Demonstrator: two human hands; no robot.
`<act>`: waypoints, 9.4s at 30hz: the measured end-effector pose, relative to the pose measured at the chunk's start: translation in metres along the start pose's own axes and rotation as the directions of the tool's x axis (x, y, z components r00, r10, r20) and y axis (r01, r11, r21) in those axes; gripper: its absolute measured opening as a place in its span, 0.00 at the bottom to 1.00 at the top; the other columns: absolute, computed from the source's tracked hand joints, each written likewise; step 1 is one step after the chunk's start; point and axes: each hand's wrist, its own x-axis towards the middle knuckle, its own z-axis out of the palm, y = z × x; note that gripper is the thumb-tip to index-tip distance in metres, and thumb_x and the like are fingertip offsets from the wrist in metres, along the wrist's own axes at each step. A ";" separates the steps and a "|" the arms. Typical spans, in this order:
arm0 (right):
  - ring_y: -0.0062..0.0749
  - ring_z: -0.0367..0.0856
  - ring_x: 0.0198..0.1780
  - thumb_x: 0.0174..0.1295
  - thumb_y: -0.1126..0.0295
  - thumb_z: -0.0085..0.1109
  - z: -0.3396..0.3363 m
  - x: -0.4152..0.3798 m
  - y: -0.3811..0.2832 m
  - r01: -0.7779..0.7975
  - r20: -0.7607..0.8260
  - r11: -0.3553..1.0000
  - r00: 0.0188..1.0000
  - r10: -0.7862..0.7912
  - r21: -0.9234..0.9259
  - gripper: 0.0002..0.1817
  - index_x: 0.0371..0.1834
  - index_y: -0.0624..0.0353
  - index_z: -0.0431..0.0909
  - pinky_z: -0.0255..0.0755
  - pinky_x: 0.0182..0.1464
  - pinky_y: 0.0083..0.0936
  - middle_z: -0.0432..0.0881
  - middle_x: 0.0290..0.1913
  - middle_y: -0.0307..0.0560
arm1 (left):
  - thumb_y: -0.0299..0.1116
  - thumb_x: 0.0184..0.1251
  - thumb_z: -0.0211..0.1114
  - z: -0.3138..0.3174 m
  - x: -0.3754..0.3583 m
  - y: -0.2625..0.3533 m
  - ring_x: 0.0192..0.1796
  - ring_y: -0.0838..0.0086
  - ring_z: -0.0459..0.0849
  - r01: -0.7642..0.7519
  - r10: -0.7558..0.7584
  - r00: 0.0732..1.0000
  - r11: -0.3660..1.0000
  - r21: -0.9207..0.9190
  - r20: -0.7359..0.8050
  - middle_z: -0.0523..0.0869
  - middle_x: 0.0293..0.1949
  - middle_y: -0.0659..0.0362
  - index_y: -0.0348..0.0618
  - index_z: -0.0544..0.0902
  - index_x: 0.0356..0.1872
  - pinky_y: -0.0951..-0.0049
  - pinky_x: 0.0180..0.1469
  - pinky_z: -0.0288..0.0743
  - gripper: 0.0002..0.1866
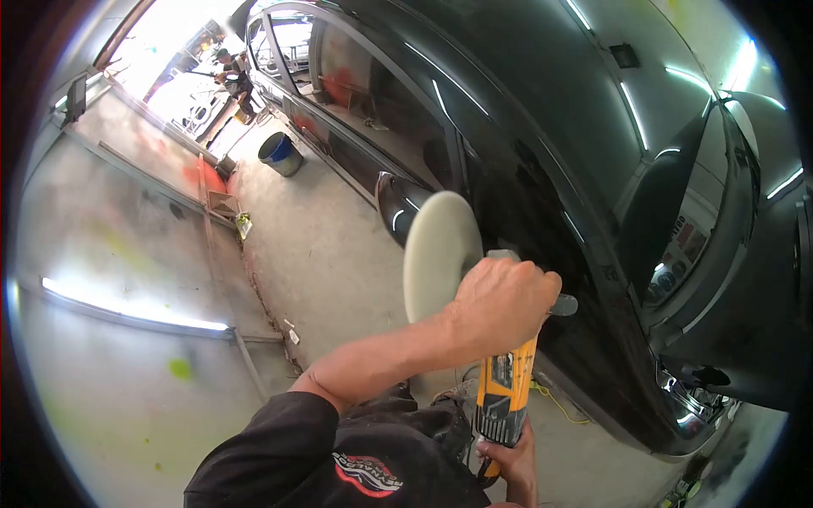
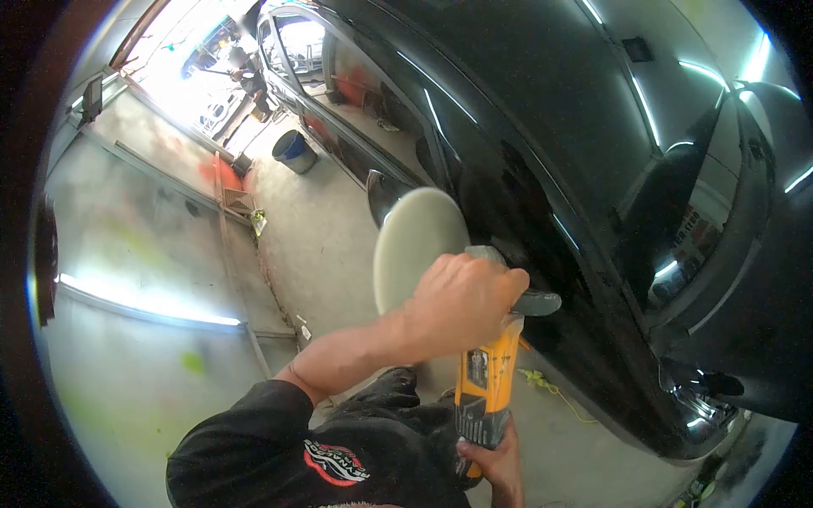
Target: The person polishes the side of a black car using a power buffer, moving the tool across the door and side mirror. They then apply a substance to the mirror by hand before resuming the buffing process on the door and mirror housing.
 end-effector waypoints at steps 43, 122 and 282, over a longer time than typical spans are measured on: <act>0.32 0.85 0.32 0.42 0.79 0.73 0.011 -0.021 -0.005 0.075 -0.101 0.997 0.992 -0.071 0.033 0.36 0.58 0.64 0.70 0.81 0.34 0.28 0.83 0.36 0.46 | 0.37 0.55 0.75 -0.003 0.005 -0.016 0.33 0.53 0.90 -0.135 0.130 0.988 0.989 -0.066 -0.081 0.88 0.28 0.47 0.38 0.87 0.32 0.56 0.37 0.83 0.12; 0.65 0.78 0.46 0.51 0.73 0.72 0.133 0.023 0.075 -0.073 -0.192 0.178 0.301 -0.934 -0.981 0.41 0.69 0.71 0.63 0.74 0.44 0.52 0.79 0.48 0.65 | 0.28 0.42 0.78 0.034 -0.094 -0.231 0.21 0.58 0.77 -0.569 0.539 0.790 0.470 -0.675 -0.291 0.76 0.18 0.56 0.41 0.78 0.21 0.62 0.24 0.66 0.13; 0.64 0.83 0.57 0.49 0.69 0.74 0.267 0.145 0.162 -0.386 -0.370 0.455 0.920 0.128 -0.803 0.57 0.81 0.56 0.47 0.79 0.56 0.49 0.83 0.55 0.67 | 0.34 0.44 0.74 0.143 -0.290 -0.408 0.25 0.53 0.85 0.494 -0.430 0.860 0.574 -0.653 0.273 0.82 0.20 0.50 0.39 0.82 0.30 0.56 0.31 0.79 0.14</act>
